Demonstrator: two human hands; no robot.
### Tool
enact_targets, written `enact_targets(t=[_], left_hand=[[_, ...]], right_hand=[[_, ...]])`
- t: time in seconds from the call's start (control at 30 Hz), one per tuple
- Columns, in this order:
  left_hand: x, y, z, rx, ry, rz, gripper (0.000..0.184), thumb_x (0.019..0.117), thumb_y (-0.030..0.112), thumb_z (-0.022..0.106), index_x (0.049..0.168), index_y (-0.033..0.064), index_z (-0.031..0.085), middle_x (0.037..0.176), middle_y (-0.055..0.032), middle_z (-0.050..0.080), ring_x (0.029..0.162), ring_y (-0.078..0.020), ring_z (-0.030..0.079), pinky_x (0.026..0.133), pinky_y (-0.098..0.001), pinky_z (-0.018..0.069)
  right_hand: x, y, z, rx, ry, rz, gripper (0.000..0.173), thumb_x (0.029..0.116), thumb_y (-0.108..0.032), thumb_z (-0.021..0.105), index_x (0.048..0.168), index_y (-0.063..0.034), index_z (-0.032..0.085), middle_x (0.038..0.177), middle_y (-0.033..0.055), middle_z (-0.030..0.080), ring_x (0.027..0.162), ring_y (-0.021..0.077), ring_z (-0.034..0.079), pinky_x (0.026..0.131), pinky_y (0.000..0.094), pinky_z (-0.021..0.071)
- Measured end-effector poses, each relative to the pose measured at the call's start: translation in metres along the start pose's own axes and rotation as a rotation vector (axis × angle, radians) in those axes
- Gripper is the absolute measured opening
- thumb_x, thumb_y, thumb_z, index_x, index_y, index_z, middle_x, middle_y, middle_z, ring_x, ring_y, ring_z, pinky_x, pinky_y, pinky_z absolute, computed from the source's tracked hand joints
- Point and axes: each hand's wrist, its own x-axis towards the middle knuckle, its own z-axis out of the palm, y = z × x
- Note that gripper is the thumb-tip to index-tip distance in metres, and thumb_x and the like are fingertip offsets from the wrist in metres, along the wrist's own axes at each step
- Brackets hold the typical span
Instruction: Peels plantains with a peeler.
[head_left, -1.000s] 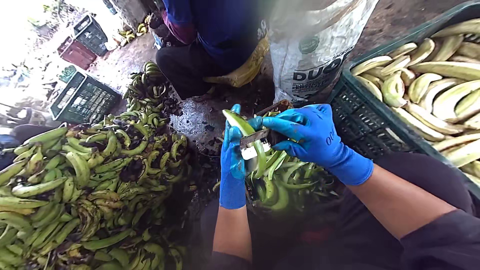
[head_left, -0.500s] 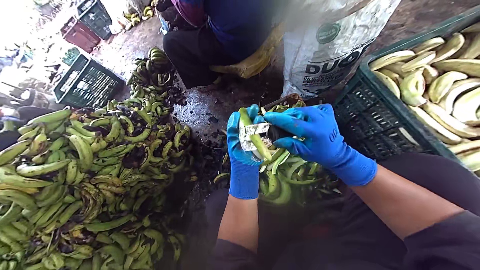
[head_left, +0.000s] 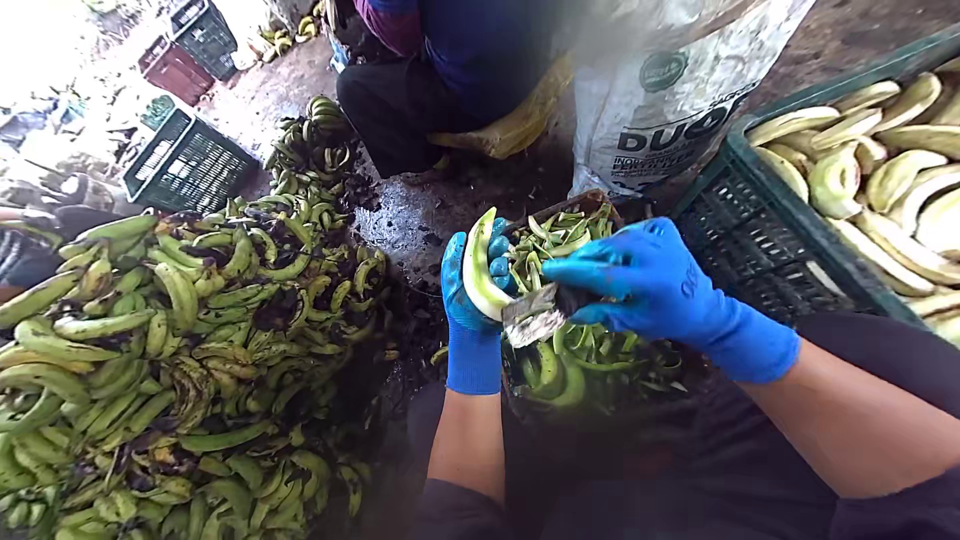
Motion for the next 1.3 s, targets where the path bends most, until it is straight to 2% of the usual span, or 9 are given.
enact_targets(t=[0.2, 0.3, 0.4, 0.57, 0.73, 0.8, 0.93, 1.13, 1.3], left_hand=[[-0.019, -0.029, 0.021, 0.423, 0.141, 0.202, 0.037, 0.1084, 0.032, 0.036, 0.133, 0.0157, 0.058, 0.094, -0.005, 0.069, 0.068, -0.0104, 0.065, 0.059, -0.0257, 0.0575], [-0.013, -0.009, 0.014, 0.275, 0.138, 0.153, 0.043, 0.1081, 0.034, 0.028, 0.133, 0.0132, 0.056, 0.087, -0.005, 0.067, 0.061, -0.0112, 0.064, 0.051, -0.0237, 0.056], [-0.013, -0.012, 0.006, 0.317, 0.226, 0.128, 0.04, 0.1065, 0.03, 0.036, 0.14, 0.0138, 0.05, 0.12, -0.0074, 0.065, 0.105, -0.0204, 0.067, 0.088, -0.0403, 0.0588], [-0.052, -0.066, 0.002, 0.504, 0.135, -0.041, 0.03, 0.1061, 0.022, 0.041, 0.129, 0.0153, 0.06, 0.114, -0.0035, 0.07, 0.096, -0.0121, 0.068, 0.078, -0.0296, 0.0589], [-0.085, -0.119, -0.016, 1.62, 0.063, -0.342, 0.062, 0.1032, 0.04, 0.049, 0.152, 0.0018, 0.042, 0.154, -0.0179, 0.046, 0.14, -0.0284, 0.047, 0.115, -0.0459, 0.0402], [-0.092, -0.135, -0.022, 2.085, 0.03, -0.516, 0.071, 0.1013, 0.044, 0.052, 0.156, 0.0017, 0.035, 0.158, -0.0265, 0.037, 0.139, -0.0443, 0.045, 0.111, -0.0601, 0.0385], [-0.084, -0.141, -0.024, 2.311, 0.156, -0.858, 0.081, 0.0999, 0.053, 0.053, 0.162, 0.0117, 0.022, 0.149, -0.0278, 0.048, 0.127, -0.0455, 0.057, 0.104, -0.0631, 0.0436], [-0.084, -0.108, -0.04, 2.043, 0.179, -0.794, 0.085, 0.0949, 0.046, 0.068, 0.162, 0.0165, 0.025, 0.145, -0.0268, 0.052, 0.133, -0.0454, 0.052, 0.107, -0.0657, 0.0413], [-0.093, -0.092, -0.05, 1.86, 0.302, -0.619, 0.08, 0.0898, 0.033, 0.077, 0.156, 0.0118, 0.038, 0.147, -0.0209, 0.053, 0.135, -0.0389, 0.051, 0.11, -0.0616, 0.0403]], right_hand=[[0.016, 0.017, 0.008, 0.168, -0.031, 0.624, 0.051, 0.0982, -0.054, 0.057, 0.14, -0.0241, 0.064, 0.126, 0.0118, 0.067, 0.113, 0.0311, 0.063, 0.09, 0.0589, 0.0506], [0.014, 0.032, 0.002, 0.545, 0.083, 0.89, 0.04, 0.1035, -0.039, 0.057, 0.136, -0.017, 0.064, 0.114, 0.0023, 0.071, 0.083, 0.0108, 0.069, 0.074, 0.0336, 0.0592], [0.001, -0.009, -0.007, 1.015, -0.045, 0.876, 0.036, 0.105, -0.022, 0.048, 0.137, -0.0125, 0.061, 0.121, 0.002, 0.07, 0.075, 0.011, 0.069, 0.065, 0.0291, 0.0608], [-0.035, -0.075, -0.009, 1.291, -0.341, 0.742, 0.03, 0.1011, -0.014, 0.056, 0.128, -0.0048, 0.066, 0.094, 0.0051, 0.072, 0.073, 0.0091, 0.067, 0.069, 0.0247, 0.0592], [-0.08, -0.02, -0.124, 1.061, 0.435, 0.787, 0.039, 0.1062, -0.016, 0.037, 0.137, -0.0058, 0.057, 0.125, 0.0091, 0.068, 0.081, 0.0135, 0.069, 0.068, 0.0291, 0.0598], [-0.11, 0.016, -0.184, 0.808, 0.801, 0.896, 0.038, 0.1109, -0.023, 0.026, 0.134, -0.0107, 0.053, 0.116, 0.0034, 0.069, 0.073, 0.0105, 0.067, 0.06, 0.0252, 0.0573], [-0.208, 0.065, -0.255, 0.35, 1.067, 1.155, 0.046, 0.1113, -0.043, 0.03, 0.139, -0.0156, 0.053, 0.103, 0.0011, 0.067, 0.072, 0.0135, 0.066, 0.062, 0.0307, 0.0581], [-0.216, 0.081, -0.224, 0.559, 0.613, 1.473, 0.05, 0.1092, -0.052, 0.031, 0.137, -0.0188, 0.056, 0.102, 0.0033, 0.067, 0.068, 0.0132, 0.064, 0.059, 0.0293, 0.0548], [-0.224, 0.1, -0.177, 0.298, 0.349, 1.722, 0.062, 0.1078, -0.057, 0.034, 0.137, -0.0076, 0.056, 0.113, 0.019, 0.067, 0.086, 0.0293, 0.068, 0.076, 0.0483, 0.0551]])
